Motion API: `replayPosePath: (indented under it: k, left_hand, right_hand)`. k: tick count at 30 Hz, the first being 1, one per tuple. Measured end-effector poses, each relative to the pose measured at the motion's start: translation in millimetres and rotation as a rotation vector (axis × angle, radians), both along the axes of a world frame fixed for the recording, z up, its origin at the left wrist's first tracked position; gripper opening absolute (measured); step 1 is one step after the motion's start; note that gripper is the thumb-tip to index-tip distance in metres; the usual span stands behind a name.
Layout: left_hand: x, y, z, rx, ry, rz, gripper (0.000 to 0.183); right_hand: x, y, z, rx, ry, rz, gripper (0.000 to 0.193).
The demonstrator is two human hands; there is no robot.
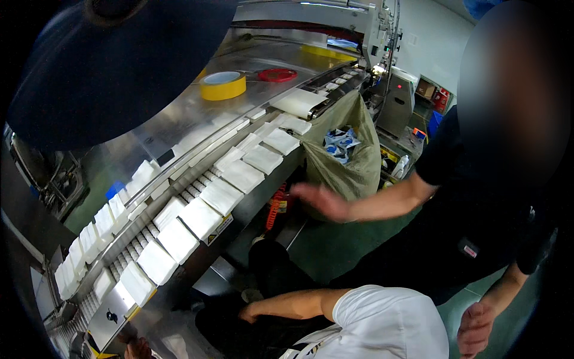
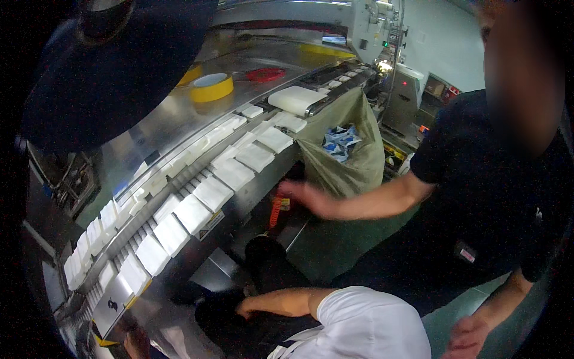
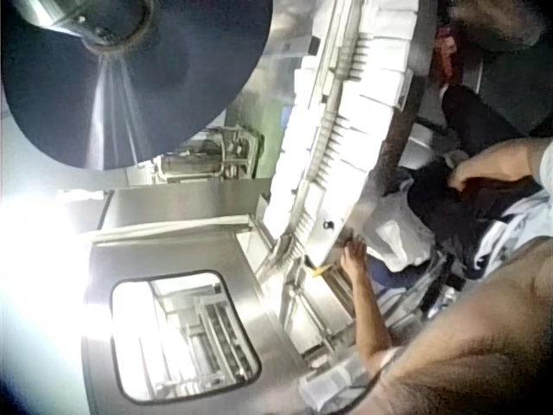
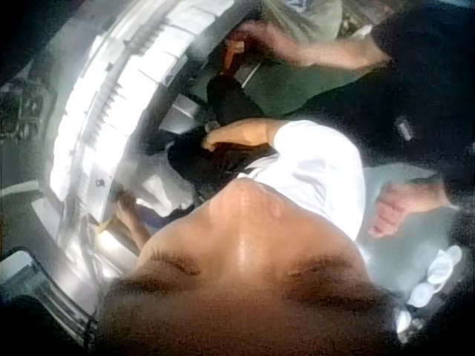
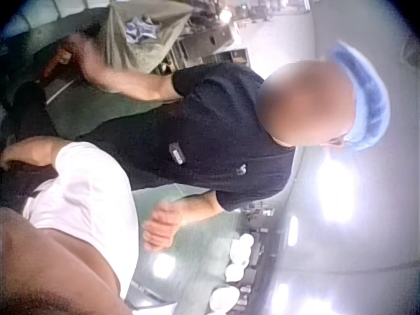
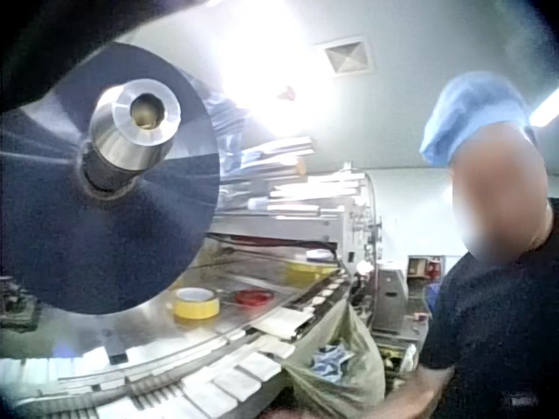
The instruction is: The person stands at a conveyor belt in a factory and repeatedly picks up white rectangular packages, placing them into a white plastic bag held in their left hand. Another person briefly enters the frame to interact with the recorder.
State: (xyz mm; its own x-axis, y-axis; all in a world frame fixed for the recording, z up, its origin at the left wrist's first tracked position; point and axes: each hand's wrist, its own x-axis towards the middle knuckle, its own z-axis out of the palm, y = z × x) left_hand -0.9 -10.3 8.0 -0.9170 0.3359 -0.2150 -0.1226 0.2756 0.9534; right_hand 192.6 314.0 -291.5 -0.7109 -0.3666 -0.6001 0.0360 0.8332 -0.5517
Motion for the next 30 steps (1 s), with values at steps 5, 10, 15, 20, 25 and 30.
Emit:
replayPosePath:
  k: [5, 10, 15, 20, 25, 30]
  left_hand:
    - [-49, -15, -57, 0.209, 0.077, 0.012, 0.022]
    - [0, 21, -8, 0.192, -0.222, 0.335, 0.027]
    - [-3, 15, -9, 0.035, -0.142, 0.143, 0.031]
    - [-6, -3, -15, 0.277, -0.366, 0.19, 0.034]
    - [-3, 0, -10, 0.23, -0.374, 0.071, 0.045]
    - [-1, 9, 0, 0.195, -0.208, -0.003, 0.046]
  right_hand:
    - [-1, 11, -24, -0.031, 0.157, -0.134, 0.025]
    - [-19, 39, 55, -0.273, -0.052, -0.26, 0.02]
    - [-20, 26, -20, 0.106, -0.031, -0.023, 0.022]
    - [-18, 3, -3, 0.048, -0.066, -0.039, 0.029]
    - [-23, 2, 65, -0.199, 0.281, -0.332, 0.031]
    - [-20, 5, 32, 0.238, -0.034, 0.151, 0.037]
